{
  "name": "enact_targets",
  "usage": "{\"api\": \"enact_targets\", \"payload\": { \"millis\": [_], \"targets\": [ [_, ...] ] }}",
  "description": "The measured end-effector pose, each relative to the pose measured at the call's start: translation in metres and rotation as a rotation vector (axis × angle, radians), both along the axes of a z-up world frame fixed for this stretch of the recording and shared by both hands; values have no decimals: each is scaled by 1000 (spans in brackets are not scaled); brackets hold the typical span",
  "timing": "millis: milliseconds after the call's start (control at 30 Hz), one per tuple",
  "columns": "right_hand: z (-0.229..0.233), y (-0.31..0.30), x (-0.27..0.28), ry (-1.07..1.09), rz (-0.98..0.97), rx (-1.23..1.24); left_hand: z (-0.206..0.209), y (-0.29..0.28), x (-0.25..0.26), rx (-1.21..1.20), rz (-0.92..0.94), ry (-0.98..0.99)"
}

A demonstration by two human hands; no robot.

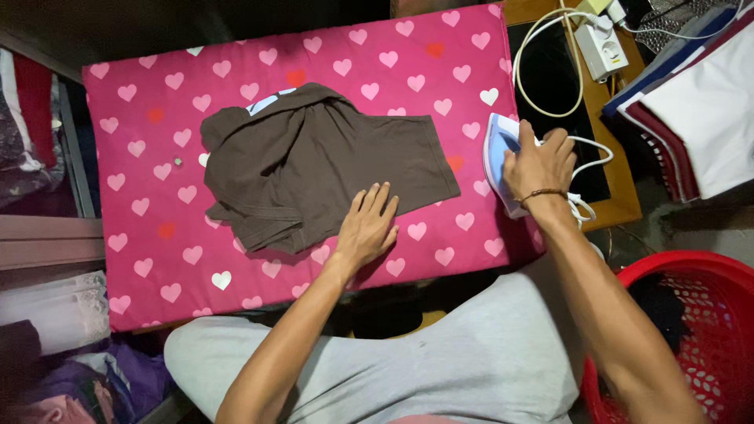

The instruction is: The person irons a white t-shirt and then a brown t-shirt on a pink heart-patterned ironing board. They use a blue and white iron, smoothing the fabric and adjusting the shirts as needed.

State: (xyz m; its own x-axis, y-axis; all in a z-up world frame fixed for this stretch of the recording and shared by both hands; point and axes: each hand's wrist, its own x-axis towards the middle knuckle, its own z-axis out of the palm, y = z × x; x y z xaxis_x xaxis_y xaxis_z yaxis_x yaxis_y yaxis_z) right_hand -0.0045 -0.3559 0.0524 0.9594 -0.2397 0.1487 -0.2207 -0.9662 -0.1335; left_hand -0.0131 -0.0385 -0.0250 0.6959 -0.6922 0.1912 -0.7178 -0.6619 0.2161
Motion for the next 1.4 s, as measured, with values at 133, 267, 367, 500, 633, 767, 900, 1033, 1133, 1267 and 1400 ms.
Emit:
{"api": "enact_targets", "payload": {
  "millis": [133, 267, 367, 500, 633, 767, 900, 1033, 1133, 1267, 1400],
  "targets": [
    [-1, -19, 9, 271, -118, 286, -6, 6, 1, -112, 87, 54],
    [3, -17, 13, 146, 158, 414, -5, 24, 15, -147, 217, 24],
    [13, 18, 9, 180, 140, 603, -8, 34, 21, -144, 285, 32],
    [10, 99, -4, 81, 353, 487, -18, 38, 27, -87, 302, -8],
    [4, 152, 5, 253, 315, 360, -26, 41, 28, -36, 335, -2],
    [-4, 157, 31, 198, 281, 306, -33, 47, 28, -16, 350, 29],
    [-19, 152, 79, 74, 275, 345, -36, 48, 26, 15, 350, 18],
    [-31, 147, 85, 58, 359, 469, -38, 48, 26, 2, 358, 21],
    [-31, 157, 54, 268, 367, 355, -38, 47, 25, 0, 364, 17],
    [-15, 174, 18, 353, 356, 209, -35, 46, 27, -34, 378, 6],
    [-6, 172, 52, 345, 268, 165, -33, 47, 25, -33, 381, 33]
  ]
}}
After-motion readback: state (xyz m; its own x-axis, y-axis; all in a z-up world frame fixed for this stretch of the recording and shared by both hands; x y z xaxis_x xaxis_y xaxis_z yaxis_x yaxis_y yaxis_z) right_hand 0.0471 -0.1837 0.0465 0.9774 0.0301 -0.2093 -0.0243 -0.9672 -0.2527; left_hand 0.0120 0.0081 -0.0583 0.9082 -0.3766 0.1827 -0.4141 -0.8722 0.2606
